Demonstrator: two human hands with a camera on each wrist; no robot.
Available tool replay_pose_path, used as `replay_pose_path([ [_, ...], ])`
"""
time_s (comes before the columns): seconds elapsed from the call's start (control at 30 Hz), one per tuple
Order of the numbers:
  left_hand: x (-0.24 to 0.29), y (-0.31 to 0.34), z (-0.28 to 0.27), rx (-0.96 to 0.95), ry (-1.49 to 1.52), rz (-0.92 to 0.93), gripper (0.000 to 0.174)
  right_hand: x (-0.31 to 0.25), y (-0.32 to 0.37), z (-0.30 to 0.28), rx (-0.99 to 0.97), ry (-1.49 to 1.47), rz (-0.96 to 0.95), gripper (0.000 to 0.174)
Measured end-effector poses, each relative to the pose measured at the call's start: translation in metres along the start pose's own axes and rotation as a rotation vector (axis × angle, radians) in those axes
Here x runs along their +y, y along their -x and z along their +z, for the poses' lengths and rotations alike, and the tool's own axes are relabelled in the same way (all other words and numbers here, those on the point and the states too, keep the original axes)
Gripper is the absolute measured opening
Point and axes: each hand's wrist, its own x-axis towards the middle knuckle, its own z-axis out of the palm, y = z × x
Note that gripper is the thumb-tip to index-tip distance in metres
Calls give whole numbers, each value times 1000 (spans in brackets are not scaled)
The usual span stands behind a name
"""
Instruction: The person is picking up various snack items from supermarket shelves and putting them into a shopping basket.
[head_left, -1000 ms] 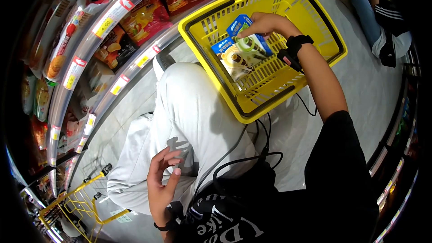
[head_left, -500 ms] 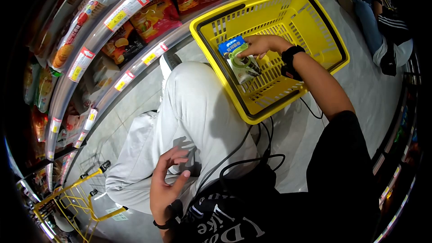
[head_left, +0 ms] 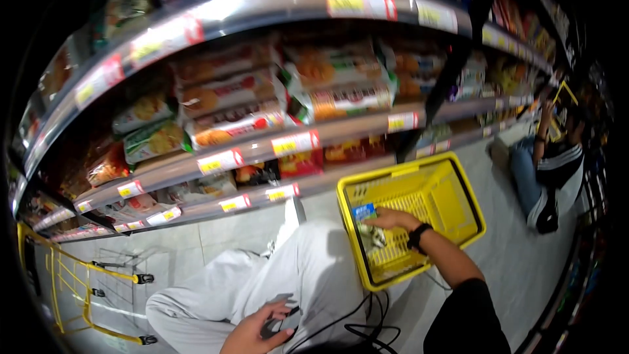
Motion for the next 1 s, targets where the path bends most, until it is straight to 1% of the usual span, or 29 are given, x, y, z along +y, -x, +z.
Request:
replay_pose_path([
  [0.03, -3, 4, -3, 21, -3, 31, 61, 8, -9, 0, 48, 30, -76, 92],
  [0.07, -4, 9, -7, 39, 7, 63, 61, -19, 27, -12, 99, -64, -279, 86],
  [0.1, -4, 15, -10, 48, 24, 54, 61, 0, 7, -12, 127, 49, -229, 81],
  [0.13, -6, 18, -14, 54, 40, 44, 60, -14, 11, -21, 157, 157, -175, 77],
  [0.17, -13, 23, -17, 71, 51, 91, 59, -17, 28, -32, 242, 254, -174, 66],
  [0.2, -19, 27, -20, 73, 63, 115, 59, -24, 41, -42, 260, 274, -169, 66],
  [0.27, -25, 37, -27, 104, 57, 148, 57, -53, 75, -59, 422, 373, -170, 59],
  [0.3, -24, 43, -29, 134, 82, 166, 55, -71, 95, -71, 455, 317, -158, 53],
  [0.33, -28, 47, -31, 132, 95, 184, 55, -92, 115, -84, 468, 333, -150, 53],
  [0.4, -41, 58, -38, 167, 115, 169, 55, -135, 154, -110, 600, 263, -244, 37],
  [0.47, -52, 66, -44, 182, 117, 200, 55, -169, 182, -137, 828, 157, -432, 32],
  [0.53, -55, 76, -48, 234, 137, 213, 55, -217, 208, -156, 1154, 35, -762, 41],
  [0.6, -56, 87, -50, 262, 161, 199, 55, -256, 225, -186, 1317, 1, -759, 56],
  [0.67, -61, 96, -51, 310, 185, 210, 54, -290, 232, -215, 1515, 157, -886, 72],
  [0.77, -63, 109, -52, 328, 194, 216, 51, -325, 218, -257, 1687, 293, -684, 96],
  [0.8, -64, 113, -53, 329, 201, 207, 50, -330, 216, -266, 1684, 297, -693, 96],
  [0.87, -62, 122, -54, 344, 209, 195, 49, -344, 216, -268, 1316, 56, -349, 97],
  [0.9, -63, 126, -54, 353, 213, 180, 49, -348, 213, -266, 1309, 56, -361, 97],
  [1.0, -68, 134, -55, 384, 191, 155, 48, -341, 199, -274, 1477, 153, -302, 93],
])
